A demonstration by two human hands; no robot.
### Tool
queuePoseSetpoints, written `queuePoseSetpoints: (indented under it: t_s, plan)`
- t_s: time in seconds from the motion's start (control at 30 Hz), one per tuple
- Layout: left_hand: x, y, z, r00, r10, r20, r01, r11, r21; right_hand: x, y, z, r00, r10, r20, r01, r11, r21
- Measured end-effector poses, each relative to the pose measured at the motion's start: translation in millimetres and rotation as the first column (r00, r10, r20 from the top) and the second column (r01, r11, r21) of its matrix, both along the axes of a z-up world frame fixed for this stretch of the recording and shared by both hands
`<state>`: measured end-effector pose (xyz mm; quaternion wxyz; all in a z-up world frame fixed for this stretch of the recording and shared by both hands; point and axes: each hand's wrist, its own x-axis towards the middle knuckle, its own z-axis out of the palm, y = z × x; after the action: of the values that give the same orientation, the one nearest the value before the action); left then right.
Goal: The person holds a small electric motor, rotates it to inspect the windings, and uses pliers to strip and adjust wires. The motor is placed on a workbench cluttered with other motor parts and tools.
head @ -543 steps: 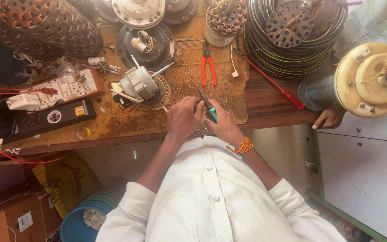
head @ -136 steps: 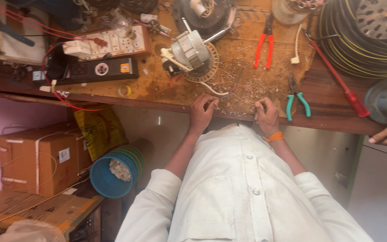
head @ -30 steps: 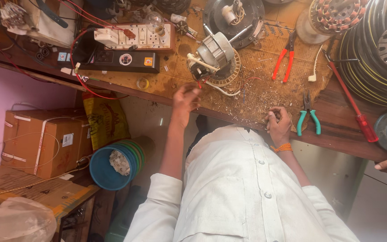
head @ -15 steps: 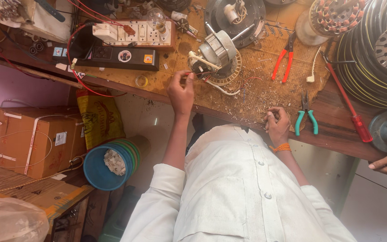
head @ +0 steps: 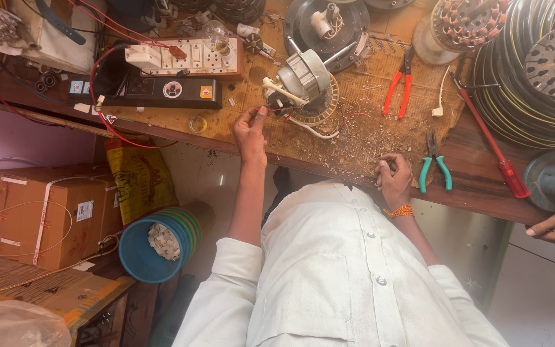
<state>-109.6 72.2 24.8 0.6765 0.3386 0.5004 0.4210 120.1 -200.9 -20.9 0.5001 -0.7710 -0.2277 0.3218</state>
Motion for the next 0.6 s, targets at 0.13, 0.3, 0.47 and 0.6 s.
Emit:
queuePoseSetpoints:
  t_s: [0.13, 0.3, 0.47, 0.6]
  plan:
    - [-1, -1, -2, 0.991, -0.016, 0.131, 0.014, 1.0, 0.015, 0, 2, -1, 1.0, -0.006, -0.01, 0.006, 1.0, 0.007]
    - [6, -10, -3, 0.996, 0.023, 0.084, -0.025, 0.999, 0.02, 1, 1, 3, 1.0, -0.006, -0.017, 0.006, 1.0, -0.025]
    - [9, -12, -3, 0.994, 0.072, -0.078, -0.069, 0.997, 0.045, 2, 6, 2, 0.998, -0.027, -0.057, 0.023, 0.997, -0.075]
    - [8, -12, -2, 0.992, 0.091, -0.082, -0.085, 0.993, 0.085, 3, 3, 1, 0.997, -0.027, -0.074, 0.023, 0.998, -0.059]
